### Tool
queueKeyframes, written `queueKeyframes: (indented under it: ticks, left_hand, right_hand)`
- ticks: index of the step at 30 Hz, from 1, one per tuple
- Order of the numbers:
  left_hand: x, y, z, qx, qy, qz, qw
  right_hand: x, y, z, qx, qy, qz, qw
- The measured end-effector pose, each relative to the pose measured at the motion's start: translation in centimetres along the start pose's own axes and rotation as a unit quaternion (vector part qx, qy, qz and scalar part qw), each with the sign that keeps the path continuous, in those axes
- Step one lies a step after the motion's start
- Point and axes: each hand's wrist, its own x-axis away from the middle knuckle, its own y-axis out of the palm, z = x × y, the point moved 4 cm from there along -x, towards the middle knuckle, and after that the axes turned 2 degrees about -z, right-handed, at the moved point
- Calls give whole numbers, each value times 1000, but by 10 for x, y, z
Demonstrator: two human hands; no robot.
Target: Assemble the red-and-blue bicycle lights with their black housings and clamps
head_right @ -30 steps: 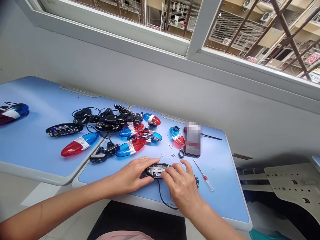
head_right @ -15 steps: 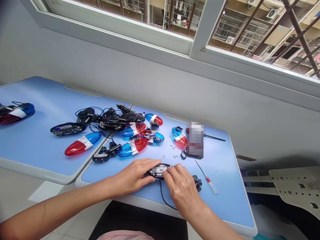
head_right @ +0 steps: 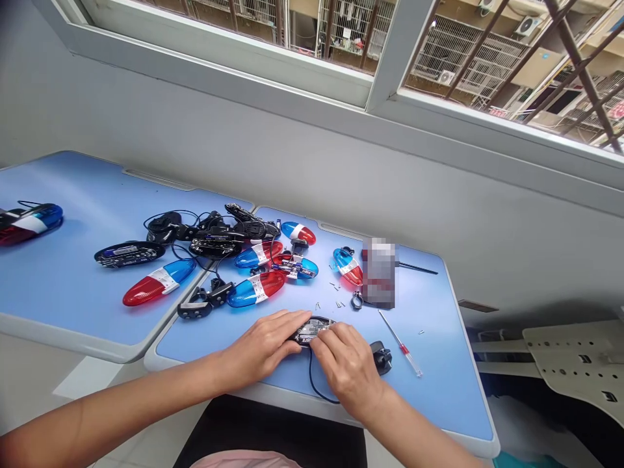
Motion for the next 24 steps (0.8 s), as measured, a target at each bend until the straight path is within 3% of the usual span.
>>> queueKeyframes:
  ticks: [6, 10, 15, 19, 24]
  left_hand:
    - [-1, 2, -1, 28, 1, -4, 1000]
    - [-2, 4, 4, 55, -46, -14, 997]
    - [-9, 5, 6, 79, -124, 23, 989]
    - [-16, 2, 8, 94, -154, 1, 984]
    - [-17, -1, 8, 95, -166, -20, 981]
  right_hand:
    - [-3, 3, 7, -40, -3, 16, 999]
    - [-2, 4, 6, -73, 18, 27, 997]
    - [-2, 7, 6, -82, 26, 29, 996]
    - [-4, -6, 17, -105, 40, 37, 993]
    - [3, -28, 34, -68, 117, 27, 990]
